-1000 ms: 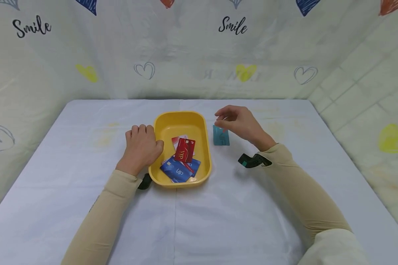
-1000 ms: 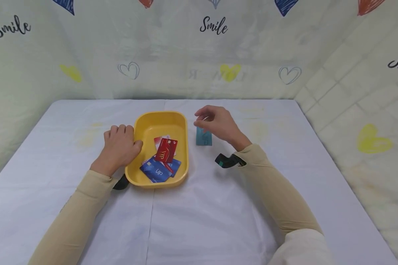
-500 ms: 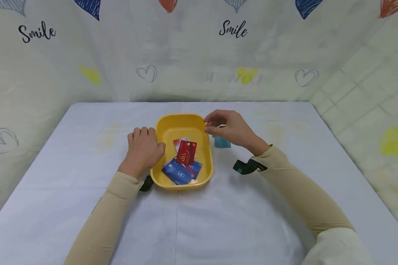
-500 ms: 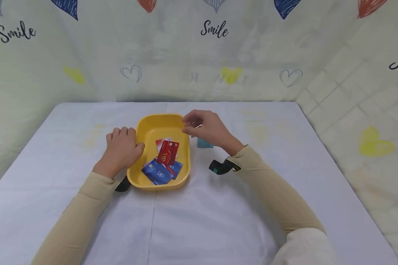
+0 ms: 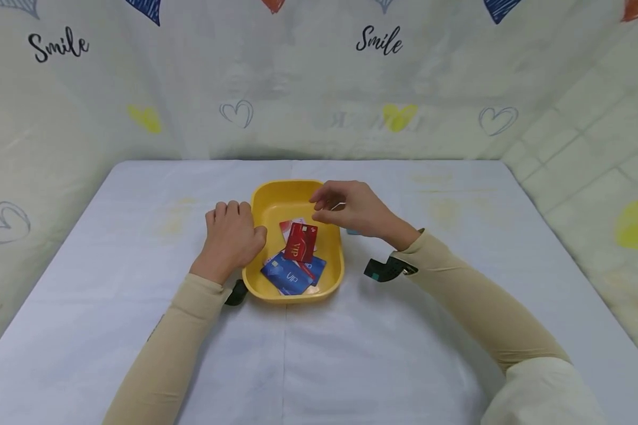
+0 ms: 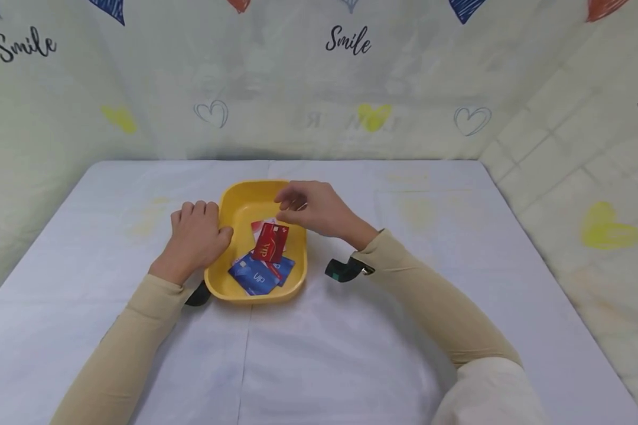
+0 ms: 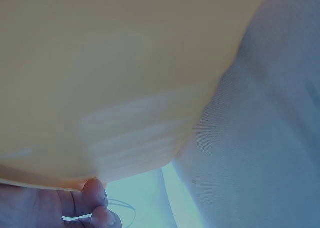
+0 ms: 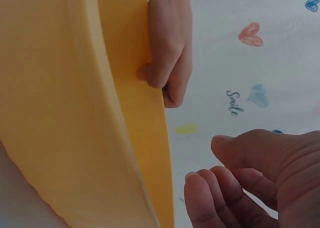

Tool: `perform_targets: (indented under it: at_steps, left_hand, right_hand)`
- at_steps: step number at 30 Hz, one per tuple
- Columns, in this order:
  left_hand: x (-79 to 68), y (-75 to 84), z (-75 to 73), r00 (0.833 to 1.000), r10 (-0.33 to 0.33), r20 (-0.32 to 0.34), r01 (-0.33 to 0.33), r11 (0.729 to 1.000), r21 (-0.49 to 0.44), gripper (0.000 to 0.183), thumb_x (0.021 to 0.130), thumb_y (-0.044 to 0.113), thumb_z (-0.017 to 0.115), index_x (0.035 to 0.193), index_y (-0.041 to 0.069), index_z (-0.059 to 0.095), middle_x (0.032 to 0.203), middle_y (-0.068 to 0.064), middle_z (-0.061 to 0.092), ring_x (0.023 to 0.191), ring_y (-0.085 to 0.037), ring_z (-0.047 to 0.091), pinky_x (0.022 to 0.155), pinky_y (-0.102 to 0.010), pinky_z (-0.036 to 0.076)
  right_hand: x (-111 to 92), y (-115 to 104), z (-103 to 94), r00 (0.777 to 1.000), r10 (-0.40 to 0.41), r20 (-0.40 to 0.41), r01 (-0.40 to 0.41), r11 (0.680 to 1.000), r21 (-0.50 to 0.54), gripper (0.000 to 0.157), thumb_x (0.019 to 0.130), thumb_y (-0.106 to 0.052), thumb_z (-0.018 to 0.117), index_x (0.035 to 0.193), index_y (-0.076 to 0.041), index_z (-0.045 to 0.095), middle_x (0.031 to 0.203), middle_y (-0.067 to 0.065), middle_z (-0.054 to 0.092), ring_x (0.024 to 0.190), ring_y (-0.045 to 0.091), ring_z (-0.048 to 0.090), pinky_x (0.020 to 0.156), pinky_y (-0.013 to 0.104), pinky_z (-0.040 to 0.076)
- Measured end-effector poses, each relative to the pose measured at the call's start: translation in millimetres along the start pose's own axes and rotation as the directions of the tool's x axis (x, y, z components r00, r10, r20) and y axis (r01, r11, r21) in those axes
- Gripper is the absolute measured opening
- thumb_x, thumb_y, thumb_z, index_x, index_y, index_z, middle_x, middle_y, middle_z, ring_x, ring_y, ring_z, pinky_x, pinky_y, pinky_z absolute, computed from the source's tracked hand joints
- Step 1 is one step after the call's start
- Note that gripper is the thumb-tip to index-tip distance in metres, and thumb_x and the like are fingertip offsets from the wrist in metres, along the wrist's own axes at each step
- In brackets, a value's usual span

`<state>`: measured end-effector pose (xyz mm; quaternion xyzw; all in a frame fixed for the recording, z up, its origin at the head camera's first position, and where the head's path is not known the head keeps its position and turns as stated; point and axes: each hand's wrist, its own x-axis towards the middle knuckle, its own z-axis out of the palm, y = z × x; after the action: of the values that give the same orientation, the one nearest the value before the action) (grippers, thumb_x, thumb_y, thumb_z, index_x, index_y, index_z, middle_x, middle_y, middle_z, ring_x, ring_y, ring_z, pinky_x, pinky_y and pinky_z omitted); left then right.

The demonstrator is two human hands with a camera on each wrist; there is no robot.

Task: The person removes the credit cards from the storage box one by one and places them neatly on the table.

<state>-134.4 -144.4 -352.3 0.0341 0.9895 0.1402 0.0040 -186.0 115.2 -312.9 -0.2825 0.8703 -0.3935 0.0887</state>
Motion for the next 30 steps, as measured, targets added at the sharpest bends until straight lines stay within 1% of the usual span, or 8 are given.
perform_targets:
  at_steps: [4,9,13,16,23,30]
  left_hand:
    - [1.1,0.4,-0.4,1.000,-0.002,0.000,0.002,1.000,-0.001,0.035,0.096,0.028,0.043,0.107,-0.005,0.048,0.099,-0.019,0.046,0.106,-0.039,0.036,0.098,-0.055,0.028]
    - [1.2,1.0,-0.6,1.000,-0.007,0.008,0.007,1.000,0.006,0.037,0.096,0.028,0.042,0.108,-0.006,0.049,0.100,-0.020,0.046,0.107,-0.039,0.037,0.099,-0.055,0.028]
    - [1.9,1.0,-0.1,1.000,-0.013,0.013,0.013,1.000,0.012,0.039,0.095,0.028,0.043,0.111,-0.006,0.049,0.101,-0.020,0.047,0.108,-0.039,0.037,0.100,-0.055,0.029]
    - [2.4,0.8,-0.1,1.000,-0.016,0.012,0.016,1.000,0.021,0.039,0.096,0.029,0.043,0.112,-0.007,0.049,0.102,-0.020,0.046,0.108,-0.039,0.037,0.100,-0.055,0.029]
    - [2.4,0.1,-0.2,1.000,-0.009,-0.001,0.009,1.000,0.014,0.037,0.096,0.028,0.043,0.109,-0.007,0.049,0.102,-0.021,0.047,0.108,-0.040,0.037,0.100,-0.055,0.029]
    - [2.0,1.1,-0.8,1.000,-0.019,0.013,0.018,1.000,0.021,0.039,0.097,0.028,0.044,0.112,-0.007,0.049,0.104,-0.020,0.047,0.109,-0.039,0.037,0.101,-0.054,0.029]
  right_hand:
    - [3,-4,4.7,1.000,0.005,0.025,-0.005,1.000,-0.003,0.031,0.091,-0.021,0.079,0.119,-0.009,0.071,0.107,0.007,0.072,0.098,0.020,0.069,0.089,0.034,0.061]
    - [6,-8,9.6,0.998,-0.014,0.059,0.016,1.000,-0.025,0.034,0.091,-0.019,0.078,0.121,-0.006,0.070,0.108,0.009,0.073,0.099,0.021,0.070,0.092,0.037,0.061]
    - [9,-9,12.9,0.996,-0.026,0.084,0.030,0.998,-0.046,0.034,0.091,-0.015,0.077,0.122,-0.004,0.069,0.107,0.009,0.072,0.097,0.021,0.069,0.091,0.037,0.062]
    - [13,-11,15.6,0.994,-0.035,0.103,0.042,0.997,-0.065,0.034,0.091,-0.016,0.077,0.123,-0.004,0.069,0.106,0.008,0.071,0.096,0.020,0.068,0.090,0.036,0.062]
    - [23,-11,21.6,0.983,-0.068,0.168,0.084,0.993,-0.086,0.033,0.091,-0.017,0.077,0.120,-0.004,0.069,0.105,0.007,0.073,0.094,0.018,0.069,0.088,0.033,0.062]
    - [29,-7,27.4,0.974,-0.061,0.219,0.081,0.993,-0.083,0.034,0.091,-0.016,0.077,0.121,-0.002,0.069,0.112,0.011,0.075,0.095,0.019,0.071,0.087,0.034,0.062]
